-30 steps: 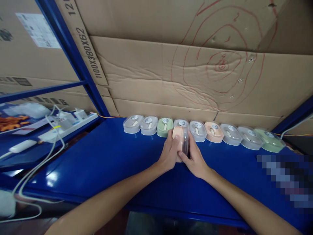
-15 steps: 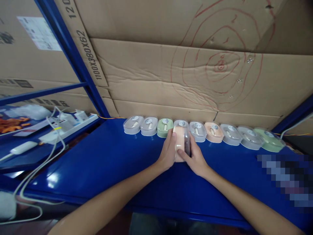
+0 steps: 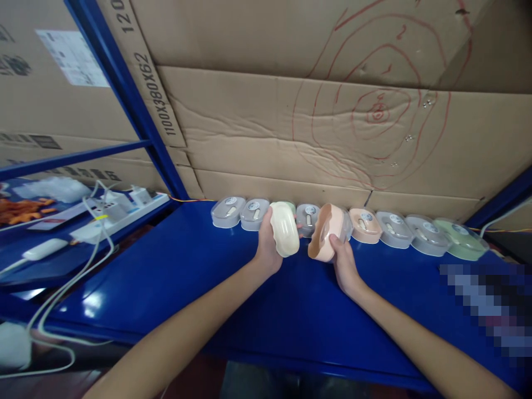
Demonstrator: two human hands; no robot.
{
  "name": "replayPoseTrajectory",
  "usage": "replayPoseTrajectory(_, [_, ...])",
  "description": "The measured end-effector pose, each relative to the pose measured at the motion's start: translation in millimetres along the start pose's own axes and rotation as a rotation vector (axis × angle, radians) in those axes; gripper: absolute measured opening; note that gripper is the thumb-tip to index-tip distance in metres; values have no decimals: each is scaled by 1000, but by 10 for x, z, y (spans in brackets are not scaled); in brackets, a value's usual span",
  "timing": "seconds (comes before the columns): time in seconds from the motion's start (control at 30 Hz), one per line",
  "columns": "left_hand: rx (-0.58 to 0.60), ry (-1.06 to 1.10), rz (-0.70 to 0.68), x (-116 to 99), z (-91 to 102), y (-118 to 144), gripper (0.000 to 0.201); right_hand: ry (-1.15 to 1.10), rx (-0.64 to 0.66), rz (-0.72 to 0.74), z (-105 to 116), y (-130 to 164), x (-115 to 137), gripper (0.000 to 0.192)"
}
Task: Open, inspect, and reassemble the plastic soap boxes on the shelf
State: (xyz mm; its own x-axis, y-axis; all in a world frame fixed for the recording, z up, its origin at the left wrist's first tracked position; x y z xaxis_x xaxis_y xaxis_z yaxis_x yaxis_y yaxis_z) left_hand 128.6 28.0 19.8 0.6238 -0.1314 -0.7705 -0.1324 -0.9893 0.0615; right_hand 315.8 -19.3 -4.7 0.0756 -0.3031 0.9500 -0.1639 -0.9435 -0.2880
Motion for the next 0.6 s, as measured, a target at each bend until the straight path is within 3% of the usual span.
replayPoseTrajectory(0.13, [18,52,64,59,-67,62,61,-32,65,-5,-133,65,72,79])
replayPoseTrajectory(0.27, [58,54,108,164,-165,143,66,86,150,52,-273,140,206,78])
replayPoseTrajectory(0.4, [125,34,82,191,-275,211,65,263,195,125,-323,189,251,89])
replayPoseTrajectory(0.6, [238,-16,89,320,-397,332,68,486,163,179,-323,256,223,109])
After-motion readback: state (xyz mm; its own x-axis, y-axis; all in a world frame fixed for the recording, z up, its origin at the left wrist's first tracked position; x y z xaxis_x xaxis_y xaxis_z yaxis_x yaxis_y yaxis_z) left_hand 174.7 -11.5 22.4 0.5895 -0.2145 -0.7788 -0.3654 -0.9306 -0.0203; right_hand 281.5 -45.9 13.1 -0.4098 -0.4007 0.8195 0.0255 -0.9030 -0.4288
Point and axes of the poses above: each hand's wrist, its own y-axis away from the middle knuckle, its own z-axis out of the back of the hand, x = y × z, the point moved 9 cm from there along -y, towards the middle knuckle, and after that the axes turned 1 degree about x, right-handed, at the moved point
